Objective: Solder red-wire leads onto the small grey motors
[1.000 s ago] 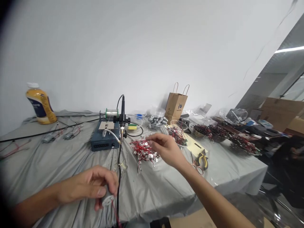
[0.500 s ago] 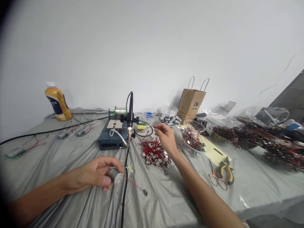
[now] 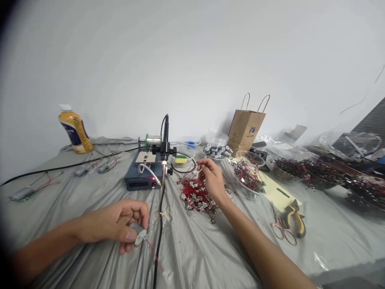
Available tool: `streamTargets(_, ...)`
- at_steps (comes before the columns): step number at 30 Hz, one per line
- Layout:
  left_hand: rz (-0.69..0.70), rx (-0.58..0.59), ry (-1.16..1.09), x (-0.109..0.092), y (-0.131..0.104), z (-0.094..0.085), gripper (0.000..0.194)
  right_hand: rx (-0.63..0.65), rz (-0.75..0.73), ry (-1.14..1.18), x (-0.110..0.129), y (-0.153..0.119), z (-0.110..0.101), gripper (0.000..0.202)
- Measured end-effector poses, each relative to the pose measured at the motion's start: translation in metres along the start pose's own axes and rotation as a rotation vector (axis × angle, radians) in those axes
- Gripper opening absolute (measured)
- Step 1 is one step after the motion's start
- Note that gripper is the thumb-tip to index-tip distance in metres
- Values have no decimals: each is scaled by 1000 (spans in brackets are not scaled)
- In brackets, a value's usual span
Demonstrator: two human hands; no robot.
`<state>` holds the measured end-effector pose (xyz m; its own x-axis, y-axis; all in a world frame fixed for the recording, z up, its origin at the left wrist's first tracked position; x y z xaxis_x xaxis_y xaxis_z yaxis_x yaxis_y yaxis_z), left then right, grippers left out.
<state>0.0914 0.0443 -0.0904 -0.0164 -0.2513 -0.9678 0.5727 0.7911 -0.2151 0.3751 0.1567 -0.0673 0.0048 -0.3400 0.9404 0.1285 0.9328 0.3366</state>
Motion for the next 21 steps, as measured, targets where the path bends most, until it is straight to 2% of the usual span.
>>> streamTargets(4, 30, 17, -39, -6, 0, -4, 35, -4, -54, -76, -1, -4, 0, 16)
streamTargets(11, 69, -23, 48, -14, -4, -10, 32, 47, -283, -310, 8, -14, 0, 22)
streamTargets(16, 75, -93, 65, -22, -10, -14, 38, 78, -368, -413, 14, -18, 1, 24)
streamTargets(21, 126, -191, 60, -30, -9, -14, 36, 60, -651, -514, 16, -18, 2, 19)
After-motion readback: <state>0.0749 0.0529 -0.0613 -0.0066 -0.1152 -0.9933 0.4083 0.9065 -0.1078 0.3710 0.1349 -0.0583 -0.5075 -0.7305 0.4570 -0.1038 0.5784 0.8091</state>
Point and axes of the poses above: each hand's wrist, its own y-axis towards the middle knuckle, its own z-axis out of the palm, x = y × z, the point moved 1 cm from there along y, towards the middle knuckle, and after that the axes turned 12 degrees about -x, right-handed, at the moved point
